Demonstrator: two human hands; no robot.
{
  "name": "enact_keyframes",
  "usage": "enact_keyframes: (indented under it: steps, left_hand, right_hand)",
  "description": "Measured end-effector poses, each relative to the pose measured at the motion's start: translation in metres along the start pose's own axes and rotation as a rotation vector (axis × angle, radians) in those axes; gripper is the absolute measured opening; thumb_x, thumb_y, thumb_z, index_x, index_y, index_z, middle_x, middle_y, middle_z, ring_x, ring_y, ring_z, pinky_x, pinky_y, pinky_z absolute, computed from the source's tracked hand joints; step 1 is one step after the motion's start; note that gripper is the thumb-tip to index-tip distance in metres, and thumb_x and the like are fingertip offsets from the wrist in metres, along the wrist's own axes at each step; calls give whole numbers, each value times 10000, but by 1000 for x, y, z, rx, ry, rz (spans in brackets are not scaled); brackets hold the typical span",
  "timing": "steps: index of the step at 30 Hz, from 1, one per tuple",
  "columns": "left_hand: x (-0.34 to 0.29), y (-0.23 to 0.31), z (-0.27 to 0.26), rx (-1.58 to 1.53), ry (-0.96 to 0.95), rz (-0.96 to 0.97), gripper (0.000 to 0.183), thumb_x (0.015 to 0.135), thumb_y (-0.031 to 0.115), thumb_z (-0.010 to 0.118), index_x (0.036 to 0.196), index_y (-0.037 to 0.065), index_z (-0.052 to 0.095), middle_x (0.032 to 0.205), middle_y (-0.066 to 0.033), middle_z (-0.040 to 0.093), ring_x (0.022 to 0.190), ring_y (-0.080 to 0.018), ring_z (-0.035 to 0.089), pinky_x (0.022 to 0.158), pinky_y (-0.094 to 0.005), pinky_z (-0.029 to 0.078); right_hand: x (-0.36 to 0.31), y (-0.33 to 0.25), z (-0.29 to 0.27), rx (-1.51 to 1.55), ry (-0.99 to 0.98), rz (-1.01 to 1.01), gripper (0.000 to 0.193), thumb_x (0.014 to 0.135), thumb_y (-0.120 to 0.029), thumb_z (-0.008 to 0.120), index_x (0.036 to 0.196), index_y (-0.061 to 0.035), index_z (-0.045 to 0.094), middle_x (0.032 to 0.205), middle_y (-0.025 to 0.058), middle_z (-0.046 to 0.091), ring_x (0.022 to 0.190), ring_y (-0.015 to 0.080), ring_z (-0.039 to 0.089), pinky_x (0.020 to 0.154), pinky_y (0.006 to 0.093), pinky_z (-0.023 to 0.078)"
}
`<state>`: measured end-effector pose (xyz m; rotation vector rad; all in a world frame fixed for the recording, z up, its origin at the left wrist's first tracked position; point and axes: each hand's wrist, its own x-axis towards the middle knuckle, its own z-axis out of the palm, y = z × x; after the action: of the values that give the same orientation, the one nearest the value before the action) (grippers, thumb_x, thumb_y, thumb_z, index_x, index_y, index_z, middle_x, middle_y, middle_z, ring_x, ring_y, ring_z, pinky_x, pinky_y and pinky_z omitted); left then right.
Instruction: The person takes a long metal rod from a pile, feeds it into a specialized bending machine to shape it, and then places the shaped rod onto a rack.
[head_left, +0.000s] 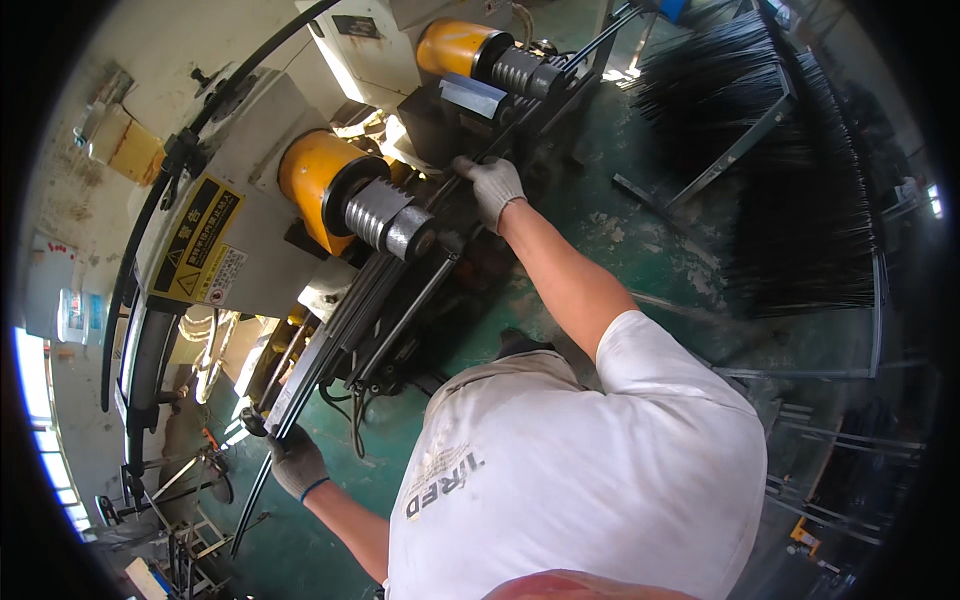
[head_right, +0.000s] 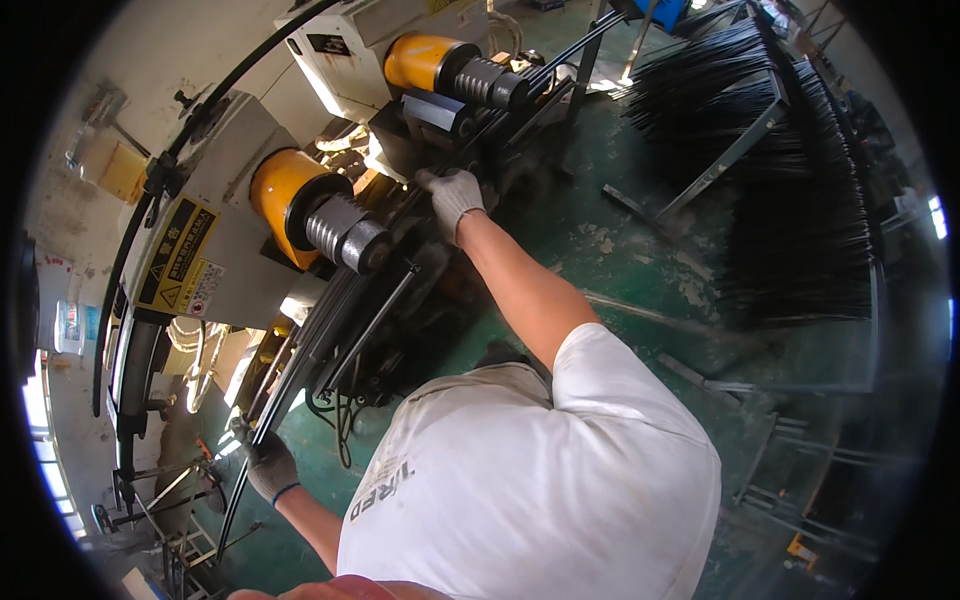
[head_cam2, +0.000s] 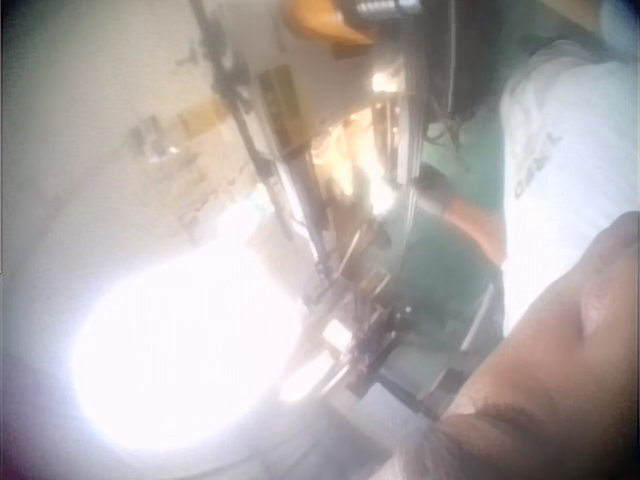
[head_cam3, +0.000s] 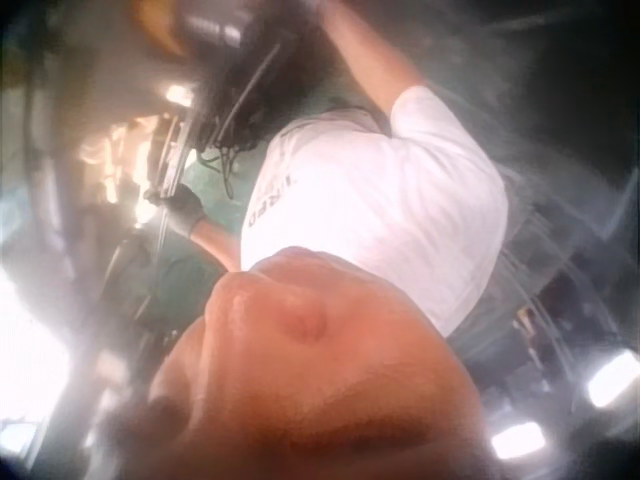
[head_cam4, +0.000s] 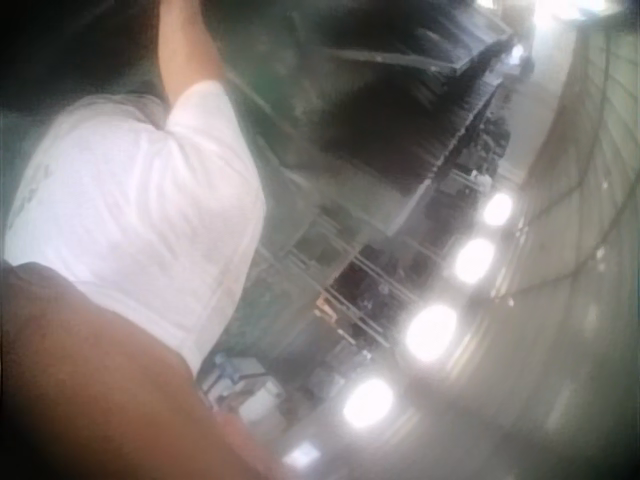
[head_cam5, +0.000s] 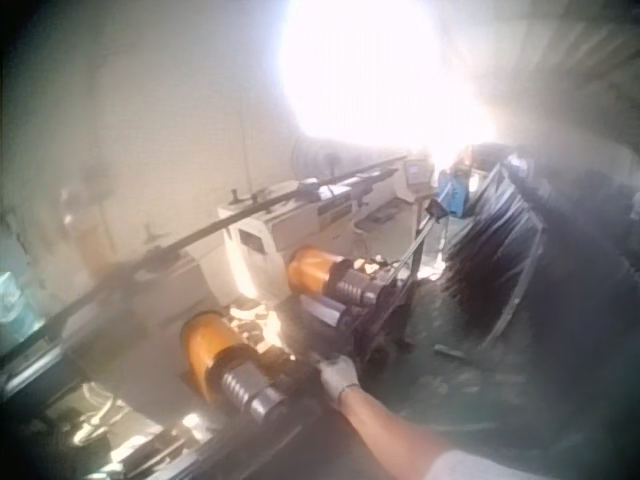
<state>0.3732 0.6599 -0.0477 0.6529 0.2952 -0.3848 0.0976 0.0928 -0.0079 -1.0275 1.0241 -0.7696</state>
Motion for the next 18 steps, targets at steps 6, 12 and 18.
enact_keyframes:
  steps: [6, 12, 18]
  left_hand:
    - [-3, -23, 23, 73, 123, 55, 399, 1153, 229, 579, 1362, -108, 619, 1351, -202, 711, 1266, -308, 665, 1173, -428, 508]
    - [-18, -59, 40, 380, 24, 93, 432, 1165, 295, 573, 1325, -101, 636, 1255, -170, 714, 1156, -273, 664, 1079, -407, 524]
    - [-51, -108, 75, 397, 13, 53, 455, 1172, 351, 576, 1211, -94, 666, 1041, -110, 667, 1011, -214, 601, 953, -366, 495]
  right_hand:
    - [26, 49, -8, -609, 81, -633, 356, 1006, -289, 747, 1118, 49, 752, 931, 156, 744, 858, 236, 722, 791, 381, 574]
    - [-28, 13, 24, -100, 79, -151, 414, 983, -329, 762, 1100, 68, 752, 970, 223, 754, 874, 314, 719, 825, 381, 560]
    - [22, 36, -19, -553, 145, -539, 450, 978, -370, 758, 1105, 62, 761, 992, 166, 763, 877, 253, 685, 826, 397, 530]
